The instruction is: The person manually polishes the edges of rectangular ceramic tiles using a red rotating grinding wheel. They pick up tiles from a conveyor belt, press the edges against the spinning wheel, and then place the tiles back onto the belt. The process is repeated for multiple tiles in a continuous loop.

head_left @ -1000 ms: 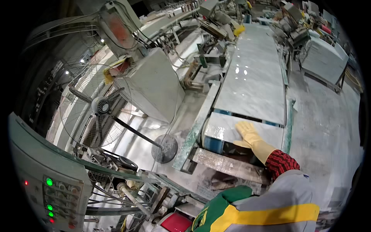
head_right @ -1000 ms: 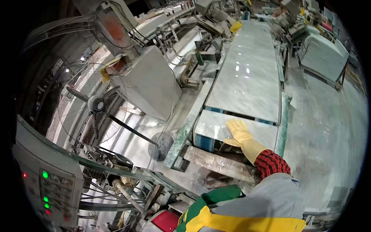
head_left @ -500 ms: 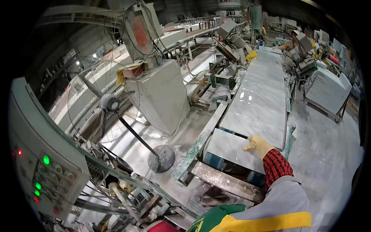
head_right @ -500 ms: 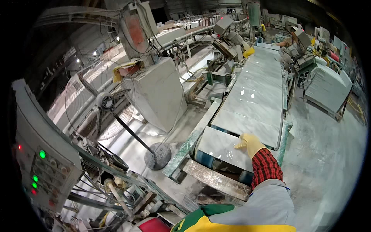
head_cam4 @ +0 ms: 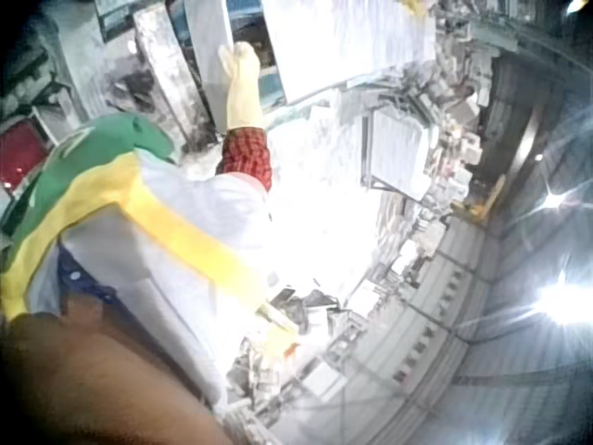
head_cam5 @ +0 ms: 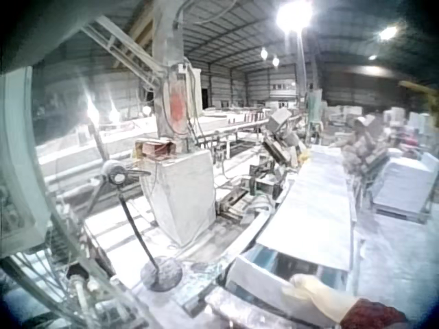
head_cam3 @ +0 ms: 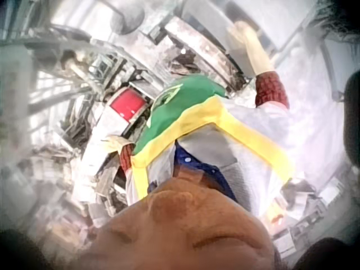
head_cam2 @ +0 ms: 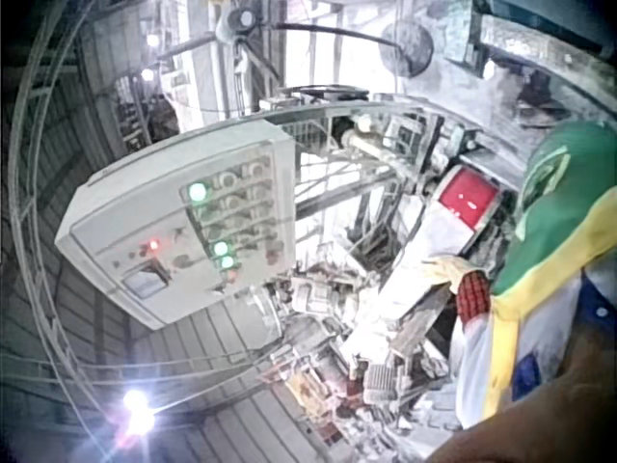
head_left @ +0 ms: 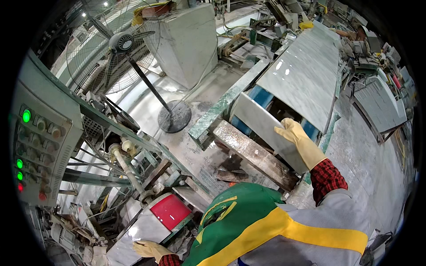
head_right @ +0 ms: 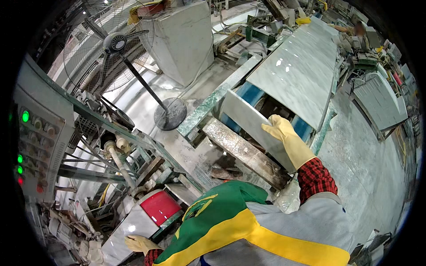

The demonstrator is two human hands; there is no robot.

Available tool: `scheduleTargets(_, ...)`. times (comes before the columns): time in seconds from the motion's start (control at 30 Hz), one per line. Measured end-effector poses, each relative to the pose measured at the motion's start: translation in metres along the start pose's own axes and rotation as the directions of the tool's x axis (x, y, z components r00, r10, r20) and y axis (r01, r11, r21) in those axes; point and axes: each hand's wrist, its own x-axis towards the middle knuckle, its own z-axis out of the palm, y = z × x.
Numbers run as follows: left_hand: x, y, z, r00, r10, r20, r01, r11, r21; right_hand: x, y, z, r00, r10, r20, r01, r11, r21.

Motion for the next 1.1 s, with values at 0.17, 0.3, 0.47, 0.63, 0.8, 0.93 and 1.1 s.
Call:
scheduleTargets(0.17,0.005,0.034,-0.062,0.973,0.035,0.23,-0.048,0.997,0.052,-0.013,-0.002,0.032,0.999,-0.029,0.033,0.029,1.0,-0.003)
scheduleTargets(0.3,-0.002,0.009,-0.024,0.995,0.079,0.059,-0.075,0.995,-0.063,-0.033,-0.028,0.037,0.992,0.028,0.121,-0.025,0.999,-0.027)
scheduleTargets(0.47,0.005,0.001,-0.015,0.997,0.007,0.08,0.001,0.995,-0.104,-0.053,-0.04,0.05,0.995,-0.005,0.095,0.011,0.998,-0.062)
scheduleTargets(0.63,0.007,0.003,-0.013,0.998,0.015,-0.054,-0.024,0.983,-0.182,-0.071,-0.024,0.061,0.987,-0.044,0.158,0.069,0.985,-0.157)
scheduleTargets(0.8,0.008,0.029,-0.029,0.917,0.207,-0.341,-0.281,0.942,-0.183,-0.077,-0.016,0.055,0.96,0.069,0.273,-0.006,0.975,-0.224)
scheduleTargets(0.93,-0.016,0.088,-0.041,0.866,0.198,-0.459,-0.357,0.888,-0.29,-0.072,-0.023,0.041,0.947,0.01,0.32,0.062,0.974,-0.217)
scheduleTargets(1.1,-0.032,0.148,-0.036,0.869,0.201,-0.453,-0.392,0.838,-0.38,-0.067,-0.011,0.049,0.944,-0.015,0.329,0.093,0.97,-0.225)
